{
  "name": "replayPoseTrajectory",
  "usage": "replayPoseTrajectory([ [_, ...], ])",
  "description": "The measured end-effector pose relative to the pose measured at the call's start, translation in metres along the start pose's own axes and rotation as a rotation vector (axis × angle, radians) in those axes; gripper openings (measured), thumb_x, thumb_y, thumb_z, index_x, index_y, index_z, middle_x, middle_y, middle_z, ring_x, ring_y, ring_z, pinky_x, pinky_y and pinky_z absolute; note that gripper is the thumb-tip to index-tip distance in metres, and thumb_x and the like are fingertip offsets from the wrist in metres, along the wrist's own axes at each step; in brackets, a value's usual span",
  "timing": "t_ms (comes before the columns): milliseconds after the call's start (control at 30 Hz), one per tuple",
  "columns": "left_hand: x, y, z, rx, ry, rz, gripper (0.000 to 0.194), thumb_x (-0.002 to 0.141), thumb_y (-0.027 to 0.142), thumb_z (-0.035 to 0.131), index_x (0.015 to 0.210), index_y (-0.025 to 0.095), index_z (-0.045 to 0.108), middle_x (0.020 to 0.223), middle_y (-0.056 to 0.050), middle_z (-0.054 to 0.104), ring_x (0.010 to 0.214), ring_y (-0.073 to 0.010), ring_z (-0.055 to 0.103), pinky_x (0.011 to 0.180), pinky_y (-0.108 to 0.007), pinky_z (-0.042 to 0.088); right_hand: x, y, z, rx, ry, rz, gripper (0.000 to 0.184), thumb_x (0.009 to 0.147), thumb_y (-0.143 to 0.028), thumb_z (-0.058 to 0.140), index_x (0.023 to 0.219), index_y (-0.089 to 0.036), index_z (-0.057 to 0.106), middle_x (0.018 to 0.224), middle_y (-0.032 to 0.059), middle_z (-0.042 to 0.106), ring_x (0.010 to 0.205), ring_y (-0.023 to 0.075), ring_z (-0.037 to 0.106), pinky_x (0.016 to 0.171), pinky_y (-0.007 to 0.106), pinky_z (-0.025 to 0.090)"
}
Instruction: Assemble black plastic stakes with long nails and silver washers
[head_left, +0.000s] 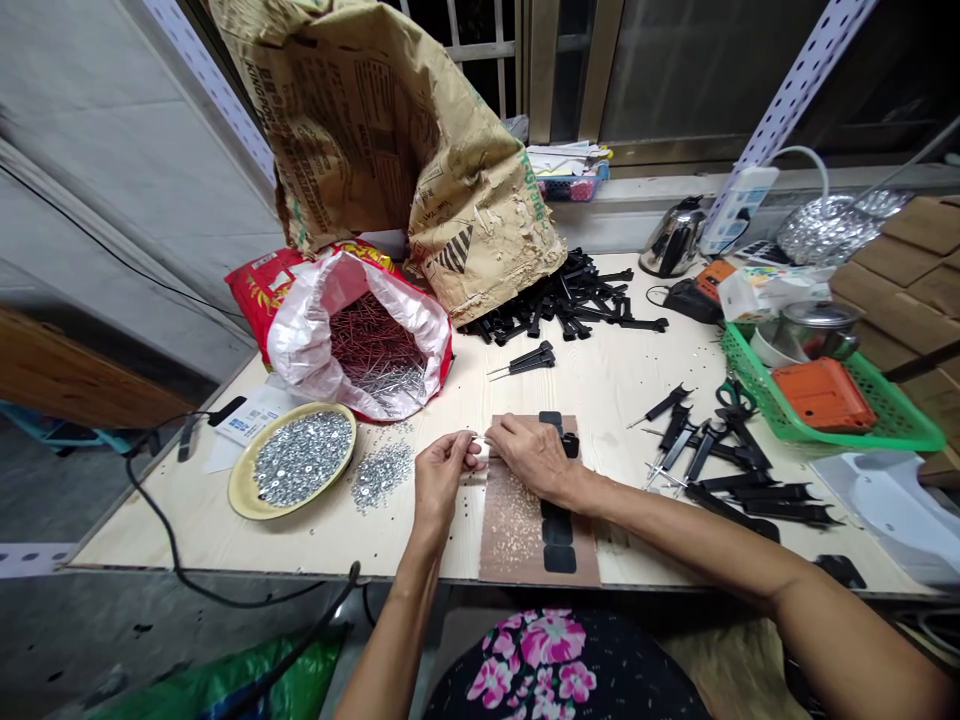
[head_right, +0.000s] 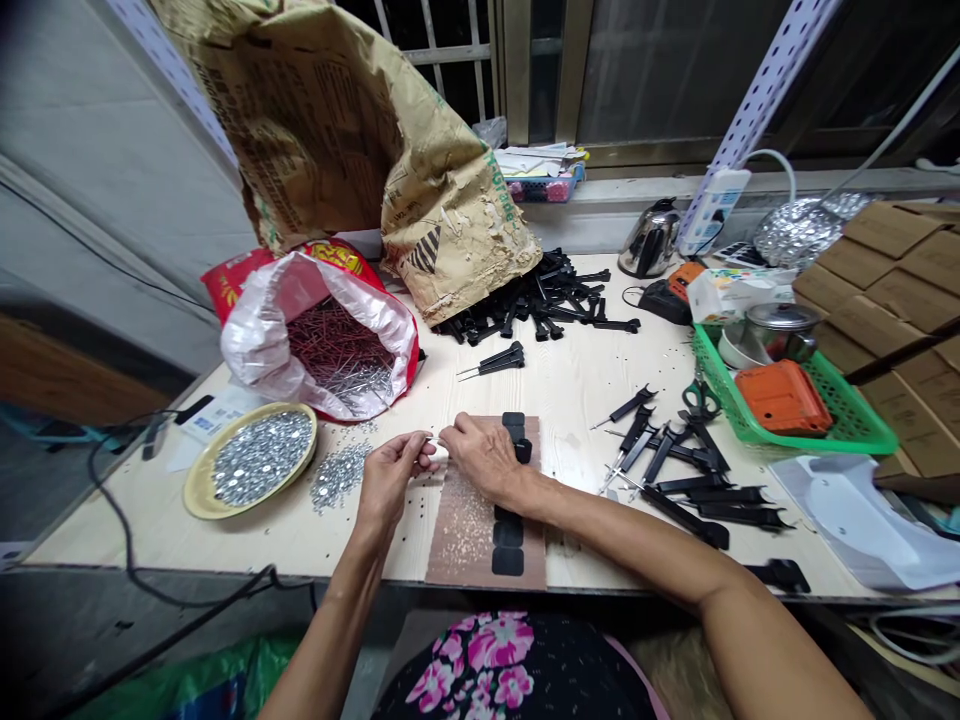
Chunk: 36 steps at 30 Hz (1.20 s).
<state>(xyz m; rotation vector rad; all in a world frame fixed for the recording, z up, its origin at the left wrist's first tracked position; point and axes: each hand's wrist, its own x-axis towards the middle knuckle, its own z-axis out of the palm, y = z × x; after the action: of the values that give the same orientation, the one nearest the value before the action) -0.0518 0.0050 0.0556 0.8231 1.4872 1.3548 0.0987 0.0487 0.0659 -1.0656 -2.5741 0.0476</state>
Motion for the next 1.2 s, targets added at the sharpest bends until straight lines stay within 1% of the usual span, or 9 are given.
replayPoseTrajectory([
  [133,0.001,0.001,-0.002,-0.015,-0.022,-0.02,0.036,0.071,0.042,0.068,0.085,0.009,0.066,0.068,-0.002,0.063,0.054,-0.0081,0.054,0.058,-0.024,0.052,-0.003,0.0,-0.004,0.108,0.002,0.026,0.021,0.094,-0.03,0.044,0.11,-0.021,0.055,0.103,0.0053,0.053,0.077,0.0122,0.054,0.053,0.022,0.032],
  [333,0.001,0.004,0.0,0.028,-0.016,-0.001,0.036,0.07,0.042,0.069,0.085,0.01,0.067,0.067,-0.002,0.063,0.055,-0.0089,0.053,0.058,-0.026,0.052,-0.009,0.001,0.005,0.073,-0.012,0.041,0.023,0.097,-0.024,0.036,0.095,-0.019,0.058,0.089,0.0031,0.056,0.068,0.0111,0.052,0.051,0.024,0.028],
  [500,-0.003,0.005,0.009,0.094,-0.027,0.029,0.036,0.07,0.044,0.068,0.083,0.011,0.068,0.066,-0.002,0.063,0.054,-0.0094,0.053,0.054,-0.023,0.05,-0.015,0.005,-0.008,0.181,0.002,0.118,0.021,0.096,-0.027,0.039,0.095,-0.02,0.06,0.09,0.0025,0.056,0.072,0.0106,0.054,0.055,0.021,0.032],
  [600,-0.009,0.004,0.019,0.14,-0.093,0.022,0.041,0.072,0.047,0.065,0.089,0.011,0.07,0.073,-0.003,0.062,0.056,-0.0106,0.054,0.053,-0.024,0.049,-0.029,0.022,-0.018,0.22,0.011,0.133,0.019,0.095,-0.027,0.043,0.097,-0.02,0.061,0.092,0.003,0.057,0.077,0.0113,0.055,0.06,0.021,0.037],
  [733,-0.014,0.002,0.031,0.295,-0.151,0.1,0.049,0.081,0.05,0.053,0.113,0.015,0.064,0.089,-0.005,0.061,0.056,-0.0116,0.054,0.052,-0.028,0.05,-0.052,0.065,-0.024,0.238,0.051,0.189,0.021,0.095,-0.031,0.044,0.1,-0.02,0.061,0.094,0.0027,0.059,0.083,0.0121,0.055,0.064,0.021,0.04],
  [833,-0.015,-0.003,0.035,0.556,-0.103,0.326,0.043,0.087,0.044,0.047,0.117,0.018,0.062,0.102,-0.009,0.062,0.085,-0.0205,0.062,0.076,-0.037,0.053,-0.06,0.097,-0.023,0.16,0.042,0.188,0.022,0.095,-0.032,0.044,0.097,-0.021,0.063,0.093,0.003,0.059,0.087,0.0139,0.052,0.065,0.023,0.039],
  [967,-0.017,-0.021,0.038,0.875,-0.121,0.613,0.043,0.091,0.035,0.04,0.128,0.017,0.053,0.129,-0.014,0.054,0.129,-0.0292,0.04,0.105,-0.049,0.036,-0.056,0.123,-0.015,0.11,0.0,0.124,0.024,0.095,-0.033,0.044,0.094,-0.021,0.065,0.092,0.0026,0.059,0.087,0.0147,0.048,0.065,0.023,0.036],
  [1067,-0.017,-0.04,0.038,1.01,-0.176,0.656,0.047,0.092,0.033,0.037,0.135,0.015,0.044,0.144,-0.013,0.04,0.139,-0.0291,0.021,0.109,-0.051,0.03,-0.047,0.132,-0.009,0.118,-0.018,0.073,0.026,0.095,-0.036,0.044,0.094,-0.021,0.065,0.092,0.0026,0.059,0.087,0.0146,0.047,0.062,0.023,0.034],
  [1200,-0.017,-0.056,0.038,1.104,-0.209,0.637,0.051,0.093,0.034,0.037,0.136,0.008,0.04,0.146,-0.018,0.034,0.139,-0.0294,0.019,0.11,-0.05,0.029,-0.045,0.138,-0.005,0.15,-0.005,0.038,0.027,0.095,-0.036,0.043,0.094,-0.02,0.065,0.092,0.0031,0.059,0.087,0.0145,0.047,0.062,0.023,0.034],
])
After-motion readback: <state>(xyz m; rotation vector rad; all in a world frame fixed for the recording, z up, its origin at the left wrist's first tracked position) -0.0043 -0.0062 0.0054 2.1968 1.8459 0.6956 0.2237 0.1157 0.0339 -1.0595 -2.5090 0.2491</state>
